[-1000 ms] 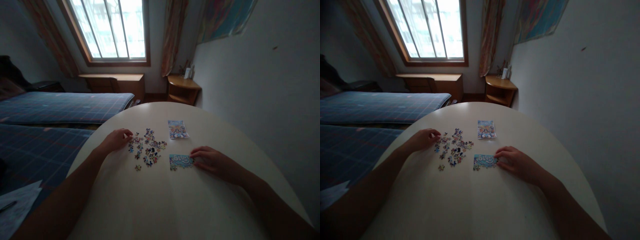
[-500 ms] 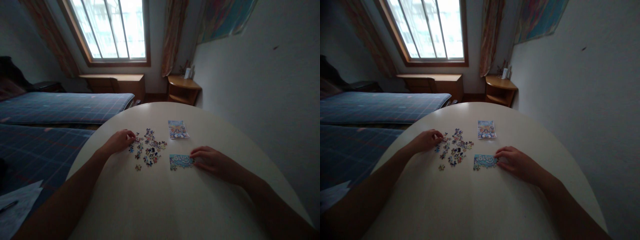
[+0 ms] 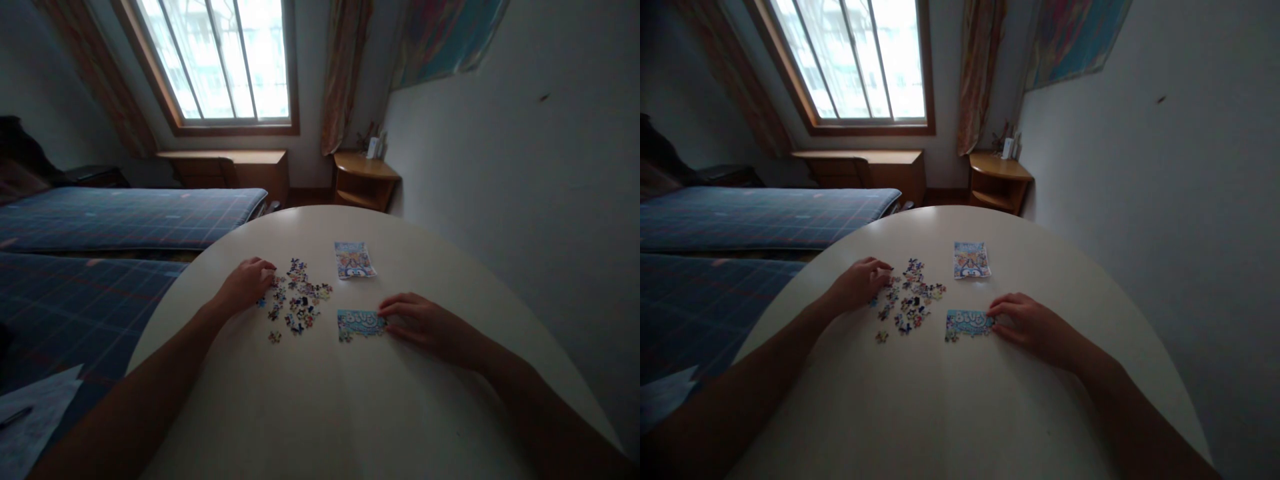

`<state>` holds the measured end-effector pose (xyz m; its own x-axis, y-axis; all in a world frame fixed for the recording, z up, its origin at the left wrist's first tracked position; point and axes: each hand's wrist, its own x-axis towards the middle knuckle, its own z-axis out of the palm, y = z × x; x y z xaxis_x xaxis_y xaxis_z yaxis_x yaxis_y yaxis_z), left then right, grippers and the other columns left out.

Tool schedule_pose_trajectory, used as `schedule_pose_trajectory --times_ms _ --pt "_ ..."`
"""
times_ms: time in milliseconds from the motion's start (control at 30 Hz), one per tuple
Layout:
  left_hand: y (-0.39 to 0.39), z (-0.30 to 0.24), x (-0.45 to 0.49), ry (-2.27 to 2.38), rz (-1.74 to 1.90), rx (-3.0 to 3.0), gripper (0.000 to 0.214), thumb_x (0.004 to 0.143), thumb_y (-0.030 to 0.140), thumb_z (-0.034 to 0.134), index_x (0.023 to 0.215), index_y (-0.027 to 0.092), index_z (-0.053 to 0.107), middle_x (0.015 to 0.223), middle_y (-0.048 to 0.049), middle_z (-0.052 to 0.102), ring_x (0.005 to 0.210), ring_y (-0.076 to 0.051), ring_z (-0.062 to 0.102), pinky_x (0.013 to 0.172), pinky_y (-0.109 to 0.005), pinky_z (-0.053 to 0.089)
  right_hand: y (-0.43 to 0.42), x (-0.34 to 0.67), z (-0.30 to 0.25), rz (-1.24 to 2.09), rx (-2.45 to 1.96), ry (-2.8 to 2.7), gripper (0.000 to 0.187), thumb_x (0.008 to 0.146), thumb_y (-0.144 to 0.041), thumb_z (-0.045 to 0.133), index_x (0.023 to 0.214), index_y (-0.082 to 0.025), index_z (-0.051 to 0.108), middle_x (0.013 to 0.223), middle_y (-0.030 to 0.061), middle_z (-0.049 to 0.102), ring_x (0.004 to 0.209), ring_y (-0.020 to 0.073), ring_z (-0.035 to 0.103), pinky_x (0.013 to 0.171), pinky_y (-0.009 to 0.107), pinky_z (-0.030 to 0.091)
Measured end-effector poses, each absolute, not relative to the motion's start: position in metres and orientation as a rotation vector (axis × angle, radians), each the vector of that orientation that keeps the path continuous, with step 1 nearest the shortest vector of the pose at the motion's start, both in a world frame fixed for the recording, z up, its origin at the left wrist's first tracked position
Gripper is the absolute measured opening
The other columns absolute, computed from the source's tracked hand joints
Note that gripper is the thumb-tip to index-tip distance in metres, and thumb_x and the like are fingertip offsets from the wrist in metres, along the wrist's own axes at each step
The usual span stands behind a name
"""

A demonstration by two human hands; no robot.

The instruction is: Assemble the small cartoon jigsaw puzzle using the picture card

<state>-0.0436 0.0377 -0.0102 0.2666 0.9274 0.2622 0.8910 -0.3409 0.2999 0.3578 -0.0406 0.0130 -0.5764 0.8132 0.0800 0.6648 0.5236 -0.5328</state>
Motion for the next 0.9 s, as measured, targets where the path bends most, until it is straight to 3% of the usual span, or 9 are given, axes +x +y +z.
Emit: schedule_pose_trajectory --times_ms 333,467,567,900 --pt "0.035 -0.018 -0.031 1.669 0.659 2.562 0.031 0.095 0.031 0.048 0.111 0.018 0.071 0.114 -0.0103 0.067 0.107 -0.027 0.060 0.100 -0.043 0.048 -0.041 0.359 0.012 0.644 -1.235 -2.477 0.026 0.093 -0.038 0.058 0.111 -0.024 0.070 0.122 0.0107 0.064 0.110 0.0242 0.062 0.099 0.043 0.049" --pt "0.034 -0.022 -0.023 1.588 0.661 2.638 0.039 0.098 0.033 0.043 0.129 0.018 0.062 0.131 -0.0111 0.061 0.121 -0.028 0.054 0.107 -0.045 0.044 -0.042 0.356 0.015 0.657 -1.251 -2.473 0.027 0.093 -0.038 0.056 0.111 -0.022 0.070 0.122 0.0116 0.064 0.111 0.0245 0.062 0.100 0.043 0.049" --pt "0.031 -0.024 -0.018 1.462 0.571 2.676 0.042 0.101 0.037 0.037 0.137 0.024 0.056 0.142 -0.0073 0.054 0.129 -0.026 0.048 0.111 -0.047 0.040 -0.042 0.356 0.015 0.659 -1.258 -2.462 0.028 0.093 -0.039 0.057 0.110 -0.022 0.071 0.121 0.0121 0.065 0.110 0.0250 0.062 0.099 0.044 0.050" --pt "0.029 -0.017 -0.018 1.538 0.581 2.655 0.039 0.101 0.037 0.037 0.127 0.021 0.063 0.136 -0.0074 0.060 0.126 -0.025 0.051 0.109 -0.045 0.040 -0.042 0.357 0.014 0.664 -1.242 -2.458 0.027 0.092 -0.040 0.058 0.110 -0.024 0.071 0.122 0.0111 0.065 0.110 0.0253 0.063 0.100 0.045 0.050"
